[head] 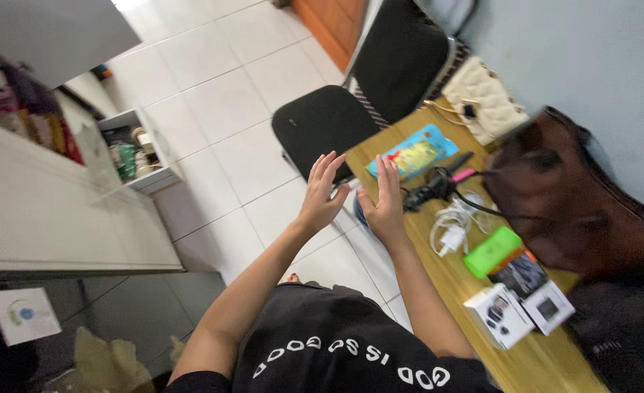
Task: The person repeatedly opens a wardrobe and retrieves small items, including a box, a plastic-wrapped item, sunglasses, eyeglasses, a wristwatch, and a small white case. They place each item on a nearby table, arranging them alongside other objects like a hair straightener and bags.
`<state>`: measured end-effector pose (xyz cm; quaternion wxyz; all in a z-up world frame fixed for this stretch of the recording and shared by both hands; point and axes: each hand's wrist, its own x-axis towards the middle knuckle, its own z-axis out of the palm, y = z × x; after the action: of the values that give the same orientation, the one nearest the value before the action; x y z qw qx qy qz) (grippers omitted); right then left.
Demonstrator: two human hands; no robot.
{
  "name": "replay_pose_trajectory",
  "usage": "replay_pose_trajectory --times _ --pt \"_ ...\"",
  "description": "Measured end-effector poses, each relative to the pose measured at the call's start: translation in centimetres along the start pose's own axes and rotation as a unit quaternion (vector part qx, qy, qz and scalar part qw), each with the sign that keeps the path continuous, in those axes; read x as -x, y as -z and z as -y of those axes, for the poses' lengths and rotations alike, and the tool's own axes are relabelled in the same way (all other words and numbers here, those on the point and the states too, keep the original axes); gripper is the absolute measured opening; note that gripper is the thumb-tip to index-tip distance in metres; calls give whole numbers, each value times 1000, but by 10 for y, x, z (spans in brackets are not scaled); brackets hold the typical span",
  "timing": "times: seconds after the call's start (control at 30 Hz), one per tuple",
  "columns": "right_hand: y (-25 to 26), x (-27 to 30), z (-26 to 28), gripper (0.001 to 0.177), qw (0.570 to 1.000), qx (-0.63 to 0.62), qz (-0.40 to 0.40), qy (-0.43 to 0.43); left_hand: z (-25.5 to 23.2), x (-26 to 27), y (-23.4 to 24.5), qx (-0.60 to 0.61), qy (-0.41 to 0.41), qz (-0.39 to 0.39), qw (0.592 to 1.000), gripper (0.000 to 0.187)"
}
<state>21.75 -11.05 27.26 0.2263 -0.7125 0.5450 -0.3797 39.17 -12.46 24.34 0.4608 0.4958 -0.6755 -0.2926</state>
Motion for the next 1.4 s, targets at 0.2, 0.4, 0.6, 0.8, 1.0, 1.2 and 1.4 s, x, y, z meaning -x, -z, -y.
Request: replay_pose_trajectory --times 0.2,0.4,0.6,0.8,1.0,1.2,1.4 --pt "-79 -40 34 77 997 -35 63 6 45 -2 79 -27 13 -58 998 61" --pt "-154 -71 57 76 992 -37 116 42 86 2 141 -47 38 -111 992 63" --pt "-209 -98 78 76 983 -62 159 70 121 15 187 -40 95 -161 981 60" --pt "-264 -138 93 74 971 -41 217 94 162 13 216 -84 151 -208 963 62" --pt "-309 -192 103 76 953 -85 268 116 198 -8 244 -84 185 -263 943 61" --pt "-358 -259 114 73 923 -71 345 155 223 -44 273 -96 245 -302 916 61" --pt "-397 -319 117 71 896 -90 392 190 250 -64 284 -63 295 -373 877 59"
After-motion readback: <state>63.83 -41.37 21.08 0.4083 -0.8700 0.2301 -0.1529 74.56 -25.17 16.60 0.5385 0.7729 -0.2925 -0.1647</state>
